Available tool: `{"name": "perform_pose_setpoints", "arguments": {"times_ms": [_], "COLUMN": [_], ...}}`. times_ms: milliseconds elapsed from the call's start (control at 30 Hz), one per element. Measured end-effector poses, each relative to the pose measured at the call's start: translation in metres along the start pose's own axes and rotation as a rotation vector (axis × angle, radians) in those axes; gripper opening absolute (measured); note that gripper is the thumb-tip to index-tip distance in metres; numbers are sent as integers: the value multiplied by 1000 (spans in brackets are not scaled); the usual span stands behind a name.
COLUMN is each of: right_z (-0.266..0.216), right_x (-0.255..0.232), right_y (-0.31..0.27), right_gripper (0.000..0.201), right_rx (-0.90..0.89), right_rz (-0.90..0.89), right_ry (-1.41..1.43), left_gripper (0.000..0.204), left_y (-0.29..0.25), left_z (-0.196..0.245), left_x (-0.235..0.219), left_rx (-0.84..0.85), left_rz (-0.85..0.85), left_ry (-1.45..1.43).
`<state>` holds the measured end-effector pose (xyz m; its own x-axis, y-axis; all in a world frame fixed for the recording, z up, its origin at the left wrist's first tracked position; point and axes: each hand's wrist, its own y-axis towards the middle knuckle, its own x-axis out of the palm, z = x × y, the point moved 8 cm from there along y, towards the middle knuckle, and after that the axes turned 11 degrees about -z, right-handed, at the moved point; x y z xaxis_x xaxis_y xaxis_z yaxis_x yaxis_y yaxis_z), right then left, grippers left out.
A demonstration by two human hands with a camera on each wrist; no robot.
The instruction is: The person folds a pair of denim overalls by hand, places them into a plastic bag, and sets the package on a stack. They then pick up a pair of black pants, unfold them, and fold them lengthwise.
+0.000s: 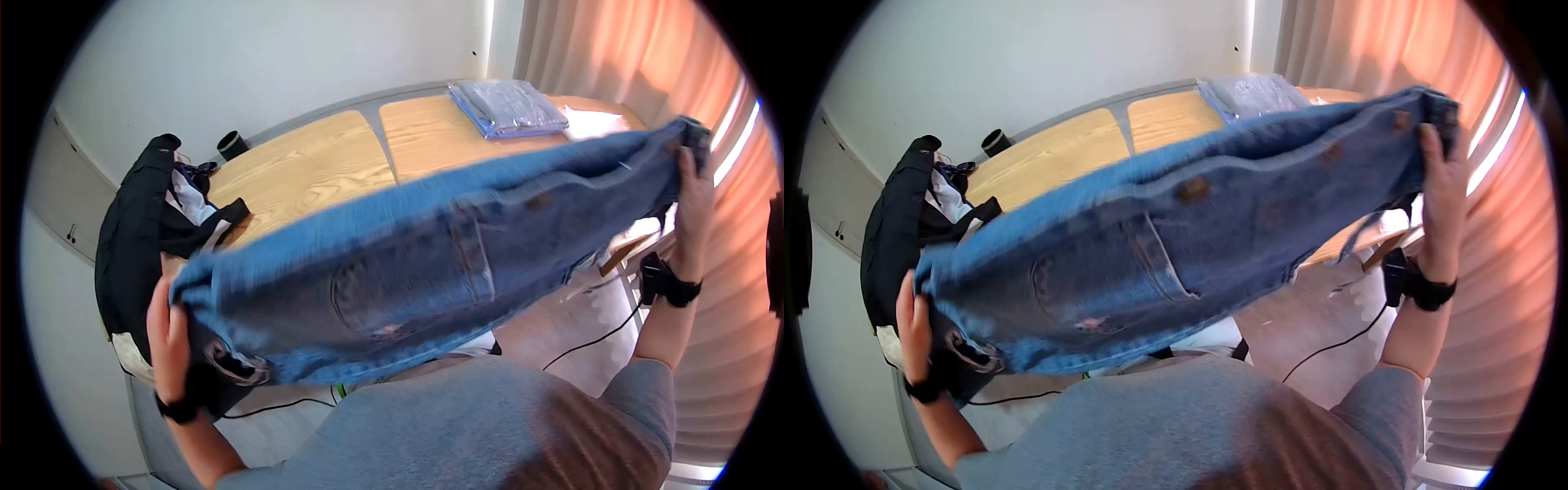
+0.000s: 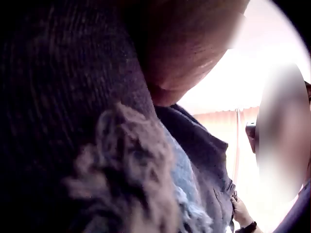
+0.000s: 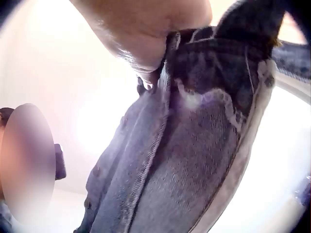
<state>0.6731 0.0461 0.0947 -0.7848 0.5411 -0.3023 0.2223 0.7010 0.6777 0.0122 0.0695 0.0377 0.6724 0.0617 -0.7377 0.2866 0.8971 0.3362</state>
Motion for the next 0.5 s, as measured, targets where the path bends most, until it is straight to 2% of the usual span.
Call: {"name": "perform_pose_setpoints", "arguments": {"times_ms": [33,67,100,200,233,300,333,367,433,467,500], "right_z": [-1,7,29,113,135,177,205,225,269,280,283], "right_x": [-2,12,18,45,55,65,68,70,68,68,66], "right_y": [-3,-5,-4,-6,-10,-15,-20,-27,-42,-53,-63], "right_gripper": [41,39,38,38,38,38,46,46,56,63,63], "right_rx": [15,108,134,356,424,496,529,537,695,755,783], "right_rz": [-8,-44,-169,-309,-344,-344,-340,-360,-420,-490,-473], "right_ry": [-11,-68,-87,-34,-42,-149,-148,-135,-280,-253,-215], "left_gripper": [19,21,24,25,23,29,32,36,35,36,37], "left_y": [20,38,56,134,152,178,187,194,196,193,187], "left_z": [2,-1,-8,-48,-64,-84,-99,-108,-116,-125,-136], "left_x": [5,12,46,100,123,169,187,196,189,178,166], "left_rx": [-61,-90,-40,70,47,53,77,-19,-3,-21,-41], "left_rz": [-124,-219,-203,-446,-511,-541,-547,-576,-466,-447,-428], "left_ry": [45,123,117,241,275,327,153,163,76,43,8]}}
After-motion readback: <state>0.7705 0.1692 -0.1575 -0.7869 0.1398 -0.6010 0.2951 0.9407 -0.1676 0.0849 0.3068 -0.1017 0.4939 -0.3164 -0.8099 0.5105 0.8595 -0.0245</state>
